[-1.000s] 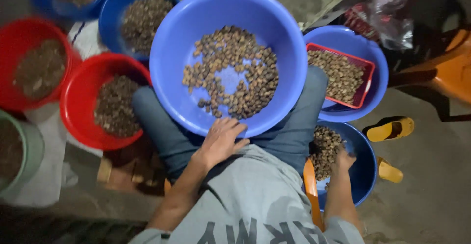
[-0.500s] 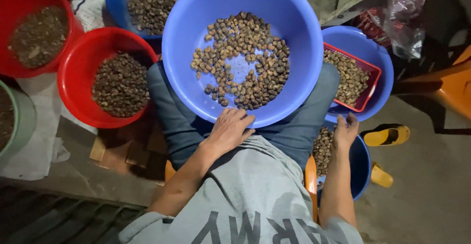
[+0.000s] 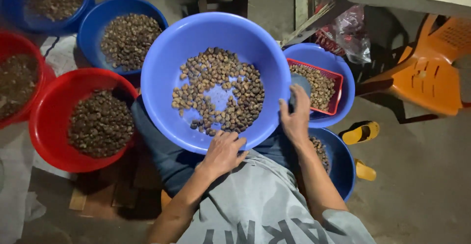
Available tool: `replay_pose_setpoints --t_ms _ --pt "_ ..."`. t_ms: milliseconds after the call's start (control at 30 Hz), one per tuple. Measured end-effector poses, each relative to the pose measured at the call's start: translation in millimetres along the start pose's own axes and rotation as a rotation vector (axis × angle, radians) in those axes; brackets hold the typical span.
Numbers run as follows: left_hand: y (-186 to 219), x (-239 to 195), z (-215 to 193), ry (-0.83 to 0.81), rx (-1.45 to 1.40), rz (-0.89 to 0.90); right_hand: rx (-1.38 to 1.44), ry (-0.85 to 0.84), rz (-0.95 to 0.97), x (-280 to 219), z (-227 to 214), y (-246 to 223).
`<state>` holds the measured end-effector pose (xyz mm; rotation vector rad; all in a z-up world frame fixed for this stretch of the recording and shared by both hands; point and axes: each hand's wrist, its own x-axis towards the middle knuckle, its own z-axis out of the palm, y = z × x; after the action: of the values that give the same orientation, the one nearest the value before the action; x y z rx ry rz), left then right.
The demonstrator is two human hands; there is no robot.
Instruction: The person sits cross-legged on a chair with a large blue basin on their lap, sorting brown nuts by hand. They pick up individual nuts, inspect them, and transfer selected ones into a smaller red basket placed inside another blue basin to the right.
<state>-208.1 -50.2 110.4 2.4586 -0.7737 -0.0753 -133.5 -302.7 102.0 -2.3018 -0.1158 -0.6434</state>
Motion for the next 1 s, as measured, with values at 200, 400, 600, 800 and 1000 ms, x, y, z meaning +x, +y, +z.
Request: replay_pose_setpoints --t_ms 200,400,600,800,1000 --pt "13.4 6.9 -24.9 -0.186 -0.081 -0.069 -0.257 -0.172 -0.046 -14.9 28.7 17.5" --pt "6.7 35.6 -79.0 -0.318 -0.395 -0.22 -0.241 -0.234 -0.192 21.3 42.8 8.0" --pt "-157.2 90.9 -4.9 -0.288 0.082 -0.37 -0.211 -0.438 -0.328 74.2 149.0 45.7" --pt "-259.9 132.3 58.0 0.032 0.305 -0.49 -0.374 -0.69 -0.26 91.8 276.3 56.3" --pt "-247.0 128.7 49.3 -0.094 0.066 -0.571 -0.326 -0.612 -0.274 67.9 283.6 21.6"
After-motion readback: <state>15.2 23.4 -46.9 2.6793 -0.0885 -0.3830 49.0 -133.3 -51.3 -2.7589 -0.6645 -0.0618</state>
